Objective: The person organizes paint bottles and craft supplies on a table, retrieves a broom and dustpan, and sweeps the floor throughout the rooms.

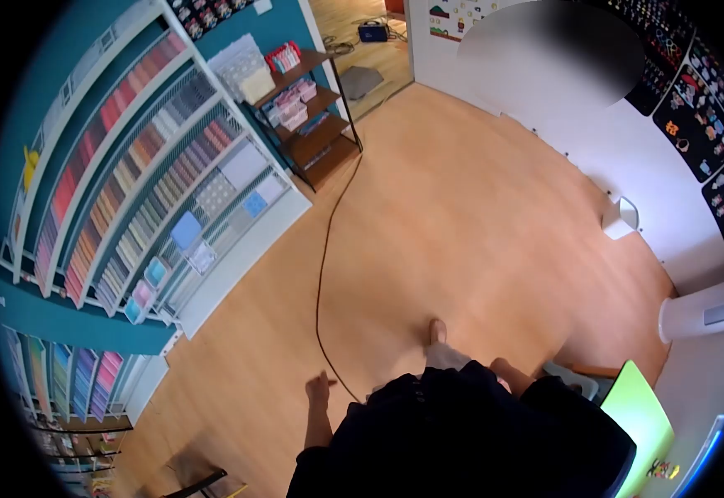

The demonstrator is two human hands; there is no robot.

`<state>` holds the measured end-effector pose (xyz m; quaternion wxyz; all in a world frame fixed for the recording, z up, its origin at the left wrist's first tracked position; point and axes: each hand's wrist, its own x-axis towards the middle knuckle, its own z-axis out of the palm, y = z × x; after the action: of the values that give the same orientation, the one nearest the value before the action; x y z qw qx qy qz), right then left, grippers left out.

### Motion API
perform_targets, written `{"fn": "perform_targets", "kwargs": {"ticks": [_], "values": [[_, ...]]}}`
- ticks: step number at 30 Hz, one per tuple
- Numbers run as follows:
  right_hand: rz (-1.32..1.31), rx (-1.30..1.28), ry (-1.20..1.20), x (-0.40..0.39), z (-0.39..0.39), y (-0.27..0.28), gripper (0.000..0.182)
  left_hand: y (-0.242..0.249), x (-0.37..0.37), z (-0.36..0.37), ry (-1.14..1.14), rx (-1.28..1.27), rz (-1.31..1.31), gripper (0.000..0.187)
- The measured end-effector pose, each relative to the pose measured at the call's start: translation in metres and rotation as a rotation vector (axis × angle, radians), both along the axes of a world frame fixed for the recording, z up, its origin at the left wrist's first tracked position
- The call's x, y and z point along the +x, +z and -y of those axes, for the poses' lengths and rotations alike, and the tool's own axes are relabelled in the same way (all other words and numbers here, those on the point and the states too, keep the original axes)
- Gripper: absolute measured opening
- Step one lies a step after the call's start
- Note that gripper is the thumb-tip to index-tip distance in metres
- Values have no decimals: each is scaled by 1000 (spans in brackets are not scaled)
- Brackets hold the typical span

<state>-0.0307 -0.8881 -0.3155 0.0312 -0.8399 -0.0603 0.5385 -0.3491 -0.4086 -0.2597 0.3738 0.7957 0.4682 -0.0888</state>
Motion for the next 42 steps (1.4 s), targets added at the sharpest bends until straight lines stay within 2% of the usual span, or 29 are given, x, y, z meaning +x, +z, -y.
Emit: {"fn": "perform_targets", "kwargs": {"ticks": [1, 2, 3, 4, 5, 7, 10, 11, 13, 15, 16, 17, 18, 19, 20, 21, 22, 23, 25, 27, 29, 31, 33, 35, 37, 39, 40, 41, 42], "values": [[-53, 32, 43, 47, -20, -10, 52, -2, 5, 11, -159, 176, -165, 42], [-13, 111, 134, 95, -39, -25, 54, -2, 12, 22, -309, 359, -330, 61], [275, 260, 651, 141, -49, -72, 42, -2, 11, 29, -375, 308, -395, 65], [654, 415, 850, 182, -65, -85, 35, -73, -11, 33, -521, 392, -605, 63], [551, 374, 742, 222, -96, -58, 28, -52, 0, 40, -343, 83, -446, 64], [550, 560, 217, 283, -137, -19, 23, -50, 14, 34, -343, 40, -566, 63], [356, 694, -437, 347, -185, 28, 23, -43, 85, 13, -326, 2, -583, 63], [305, 700, -488, 366, -196, 29, 23, -44, 112, 2, -343, 0, -583, 63], [434, 678, 175, 408, -191, -20, 21, -52, 171, -25, -389, 5, -575, 62], [578, 455, 570, 435, -176, -89, 20, -58, 238, -61, -471, 30, -567, 62], [515, 370, 429, 437, -179, -50, 23, -64, 272, -84, -534, 59, -559, 62], [505, 321, 586, 444, -164, -73, 30, -66, 311, -107, -615, 106, -550, 62], [342, 142, 492, 449, -148, -91, 50, -70, 356, -132, -692, 179, -529, 61], [249, 65, 353, 454, -136, -92, 50, -39, 420, -149, -527, 24, -524, 60], [83, -49, 200, 460, -132, -70, 49, -58, 461, -174, -840, 293, -557, 57], [34, -75, 169, 469, -132, -49, 47, -77, 503, -205, -561, 29, -404, 55], [38, -82, 197, 477, -131, -36, 45, -105, 543, -231, -523, 1, -380, 54], [42, -87, 226, 488, -131, -24, 42, -97, 605, -254, -350, -139, -449, 52], [56, -106, 302, 517, -142, -11, 39, -41, 731, -281, -383, 32, -303, 51], [84, -120, 394, 557, -165, -2, 35, -64, 836, -315, -389, 125, -33, 51], [127, -110, 440, 608, -199, -2, 33, -4, 948, -327, -249, -40, 112, 45], [212, 12, 144, 661, -234, 0, 33, 10, 1033, -343, -216, -86, 225, 43], [198, 104, -47, 717, -249, -32, 34, 34, 1092, -355, -223, -62, 243, 44], [198, 166, -443, 781, -236, -134, 30, 39, 1137, -371, -233, -12, 185, 45], [36, 84, -167, 887, -303, -96, 32, 15, 1133, -394, -268, 60, 20, 46], [-88, 97, -83, 999, -382, -48, 38, -10, 1111, -419, -417, 79, -199, 52], [-117, 111, 107, 1058, -404, -58, 43, -5, 1109, -431, -473, 38, -325, 55], [10, 132, 277, 1115, -427, -52, 45, -1, 1105, -440, -526, -12, -448, 58], [452, 201, 656, 1164, -434, -97, 15, -6, 1097, -447, -494, -9, -473, 62]]}}
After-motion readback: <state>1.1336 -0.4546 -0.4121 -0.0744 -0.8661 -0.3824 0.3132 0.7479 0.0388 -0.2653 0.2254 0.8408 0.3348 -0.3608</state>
